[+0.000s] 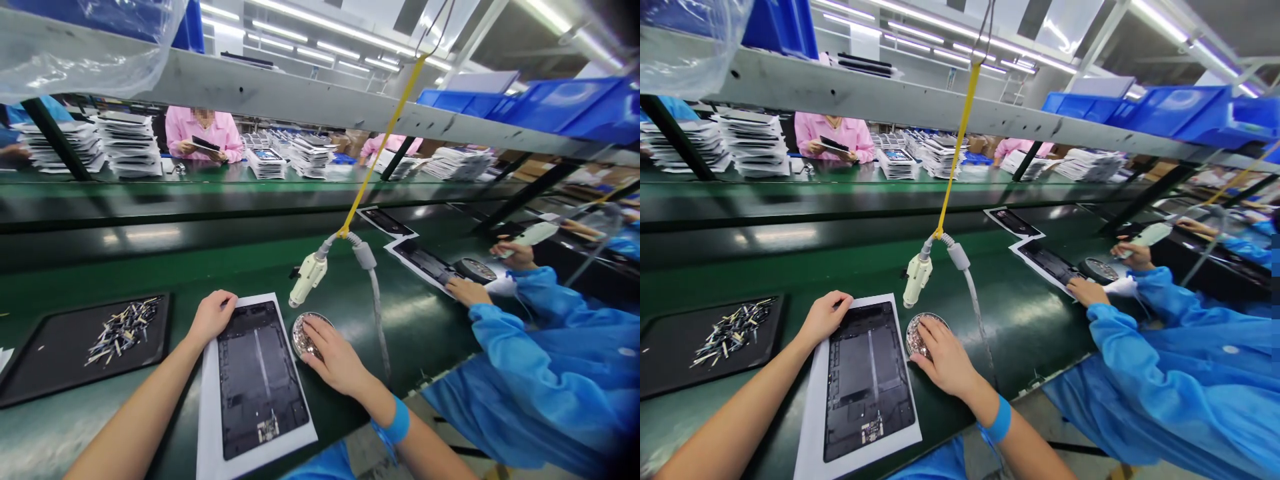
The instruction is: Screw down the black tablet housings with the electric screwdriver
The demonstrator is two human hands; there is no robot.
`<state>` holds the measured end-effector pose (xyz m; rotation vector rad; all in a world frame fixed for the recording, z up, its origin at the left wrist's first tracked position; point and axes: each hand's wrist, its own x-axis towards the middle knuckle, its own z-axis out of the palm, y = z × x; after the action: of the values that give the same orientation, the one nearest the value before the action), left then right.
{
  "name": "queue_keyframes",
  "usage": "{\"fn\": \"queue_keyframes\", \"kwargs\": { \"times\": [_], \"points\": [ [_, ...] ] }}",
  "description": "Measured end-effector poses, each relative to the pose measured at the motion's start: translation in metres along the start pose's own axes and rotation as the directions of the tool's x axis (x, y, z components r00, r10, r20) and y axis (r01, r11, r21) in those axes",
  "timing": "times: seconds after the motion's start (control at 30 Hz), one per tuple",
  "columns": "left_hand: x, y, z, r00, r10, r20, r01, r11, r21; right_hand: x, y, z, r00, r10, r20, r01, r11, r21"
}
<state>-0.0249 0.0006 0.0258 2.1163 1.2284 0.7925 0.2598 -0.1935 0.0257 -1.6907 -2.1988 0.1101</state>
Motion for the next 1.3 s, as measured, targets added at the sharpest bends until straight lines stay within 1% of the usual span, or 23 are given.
{"fn": "queue_keyframes", "kwargs": {
  "times": [0.07,0.17,0.27,0.4,0.47,0.57,0.63,0.73,0.8,0.87,0.93,1.07,1.17,1.3],
  "points": [
    [0.000,0.000,0.000,1.000,0.003,0.003,-0.003,1.000,0.002,0.002,0.004,0.000,1.000,0.015,-0.025,-0.015,1.000,0.003],
    [-0.001,0.001,-0.001,1.000,0.002,0.009,-0.002,1.000,0.003,0.003,0.003,-0.001,1.000,-0.016,0.015,0.016,1.000,-0.001],
    [-0.001,0.003,-0.001,1.000,-0.001,0.013,0.001,1.000,0.001,-0.002,-0.003,-0.004,0.995,-0.074,0.062,0.074,0.997,0.006],
    [-0.001,0.004,-0.002,1.000,0.004,0.019,-0.005,1.000,0.008,-0.008,-0.010,-0.007,0.977,-0.190,0.101,0.188,0.982,0.024],
    [0.000,0.004,-0.003,1.000,0.008,0.022,-0.008,1.000,0.014,-0.006,-0.010,-0.007,0.972,-0.205,0.113,0.204,0.979,0.023],
    [0.000,0.003,-0.004,1.000,0.014,0.016,-0.015,1.000,0.016,0.000,-0.004,-0.006,0.979,-0.168,0.114,0.169,0.986,0.004],
    [0.000,0.003,-0.004,1.000,0.017,0.016,-0.018,1.000,0.015,0.002,0.003,-0.005,0.987,-0.129,0.092,0.130,0.991,-0.005],
    [0.000,0.003,-0.003,1.000,0.012,0.017,-0.012,1.000,0.017,-0.003,0.014,-0.004,0.997,-0.074,0.030,0.074,0.997,0.002],
    [0.000,0.004,-0.003,1.000,0.005,0.018,-0.005,1.000,0.020,-0.009,0.017,-0.002,0.998,-0.055,0.004,0.055,0.998,0.002],
    [0.000,0.006,-0.004,1.000,-0.002,0.017,0.002,1.000,0.022,-0.015,0.015,-0.001,0.998,-0.059,0.018,0.059,0.998,0.000],
    [0.000,0.007,-0.005,1.000,-0.005,0.019,0.004,1.000,0.021,-0.017,0.009,-0.001,0.995,-0.080,0.065,0.079,0.997,0.007],
    [0.001,0.007,-0.006,1.000,-0.012,0.022,0.011,1.000,0.026,-0.006,-0.003,-0.004,0.987,-0.094,0.134,0.095,0.995,0.001],
    [0.003,0.004,-0.006,1.000,-0.023,0.017,0.022,0.999,0.034,0.004,-0.003,-0.005,0.991,-0.059,0.122,0.061,0.998,-0.016],
    [0.008,-0.002,-0.007,0.998,-0.052,0.031,0.052,0.998,0.028,0.008,0.001,-0.008,0.999,0.027,0.046,-0.027,1.000,-0.002]
  ]
}}
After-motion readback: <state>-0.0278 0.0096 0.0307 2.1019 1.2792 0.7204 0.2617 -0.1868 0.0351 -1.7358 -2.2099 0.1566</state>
